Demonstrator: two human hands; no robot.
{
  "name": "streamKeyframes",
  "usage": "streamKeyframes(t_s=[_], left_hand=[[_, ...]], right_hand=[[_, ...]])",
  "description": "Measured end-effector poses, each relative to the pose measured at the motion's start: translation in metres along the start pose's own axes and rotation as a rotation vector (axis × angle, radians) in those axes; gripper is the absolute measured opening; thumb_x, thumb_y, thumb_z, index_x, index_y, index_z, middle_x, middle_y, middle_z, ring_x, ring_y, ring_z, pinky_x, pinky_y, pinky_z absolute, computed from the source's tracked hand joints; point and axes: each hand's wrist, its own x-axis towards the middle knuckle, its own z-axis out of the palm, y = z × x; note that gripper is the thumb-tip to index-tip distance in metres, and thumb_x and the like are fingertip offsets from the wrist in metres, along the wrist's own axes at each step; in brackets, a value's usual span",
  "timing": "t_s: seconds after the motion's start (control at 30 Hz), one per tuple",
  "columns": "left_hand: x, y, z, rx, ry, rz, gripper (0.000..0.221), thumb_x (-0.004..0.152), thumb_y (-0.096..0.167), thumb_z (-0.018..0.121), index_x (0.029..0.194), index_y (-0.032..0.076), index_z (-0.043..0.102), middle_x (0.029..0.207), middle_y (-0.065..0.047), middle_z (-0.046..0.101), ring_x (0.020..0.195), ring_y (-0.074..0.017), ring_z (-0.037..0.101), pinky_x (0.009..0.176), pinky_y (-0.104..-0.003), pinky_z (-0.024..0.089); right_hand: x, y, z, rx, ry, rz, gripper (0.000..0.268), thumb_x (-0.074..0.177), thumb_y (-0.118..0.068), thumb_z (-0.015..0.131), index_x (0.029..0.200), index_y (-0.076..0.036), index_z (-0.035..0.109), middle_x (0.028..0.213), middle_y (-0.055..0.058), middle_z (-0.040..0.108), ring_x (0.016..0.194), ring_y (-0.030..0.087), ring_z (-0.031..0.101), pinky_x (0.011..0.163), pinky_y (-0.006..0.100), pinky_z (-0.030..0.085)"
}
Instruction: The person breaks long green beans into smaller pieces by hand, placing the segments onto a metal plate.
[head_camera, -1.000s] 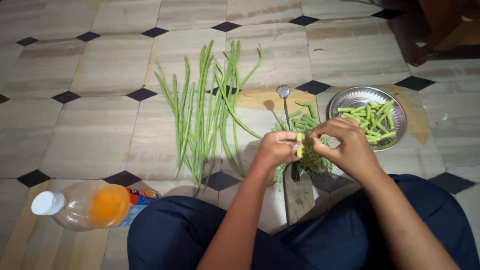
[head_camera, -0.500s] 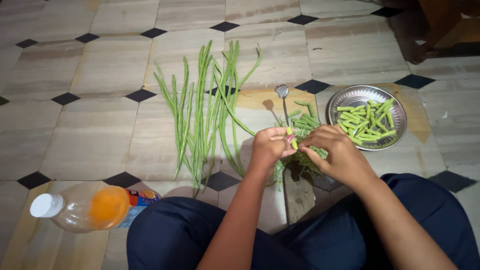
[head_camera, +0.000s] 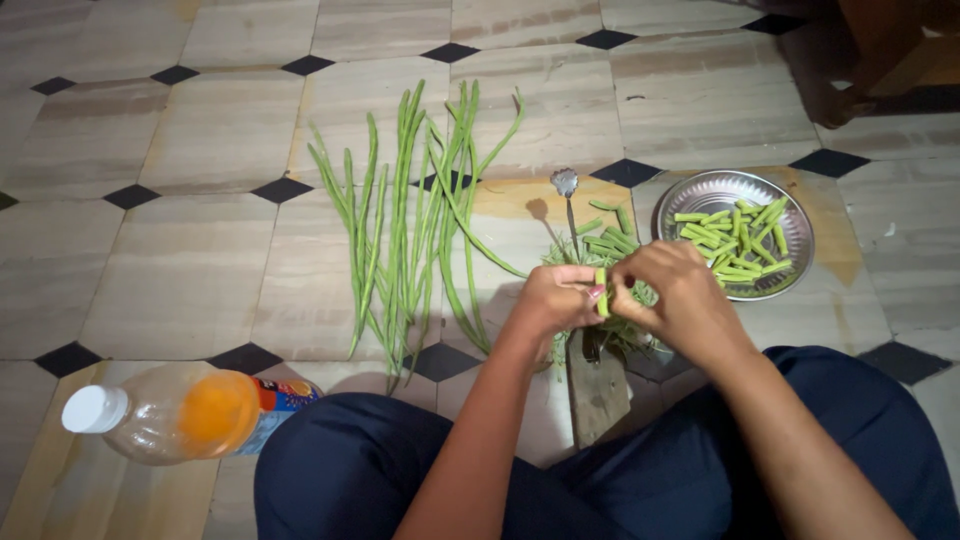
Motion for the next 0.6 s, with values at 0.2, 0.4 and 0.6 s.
streamKeyframes(t_s=[0.2, 0.4, 0.6], left_hand=[[-0.014, 0.009, 0.002, -0.020, -0.104, 0.008, 0.024, 0.095, 0.008, 0.067, 0.117, 0.002, 0.076, 0.089, -0.004, 0.075, 0.072, -0.0094, 0.069, 0.066, -0.023, 0.059], [-0.010, 0.006, -0.003, -0.006, -0.129, 0.017, 0.026, 0.094, 0.005, 0.065, 0.117, 0.003, 0.076, 0.090, -0.004, 0.073, 0.075, -0.0102, 0.069, 0.070, -0.026, 0.061], [0.012, -0.013, -0.012, -0.089, -0.110, 0.043, 0.030, 0.092, 0.002, 0.066, 0.121, 0.001, 0.073, 0.094, -0.007, 0.074, 0.077, -0.0128, 0.070, 0.071, -0.028, 0.062]], right_hand=[[-0.002, 0.017, -0.010, -0.079, 0.180, 0.148, 0.013, 0.082, -0.012, 0.077, 0.090, -0.005, 0.070, 0.090, 0.010, 0.071, 0.091, 0.029, 0.067, 0.088, 0.041, 0.046], [-0.005, 0.028, -0.008, -0.101, 0.268, 0.290, 0.011, 0.089, -0.012, 0.076, 0.092, -0.003, 0.070, 0.092, 0.013, 0.070, 0.089, 0.031, 0.067, 0.084, 0.042, 0.050], [-0.003, 0.032, -0.007, 0.059, 0.164, 0.277, 0.017, 0.082, -0.013, 0.080, 0.095, -0.003, 0.073, 0.095, 0.013, 0.073, 0.093, 0.031, 0.069, 0.085, 0.040, 0.052]])
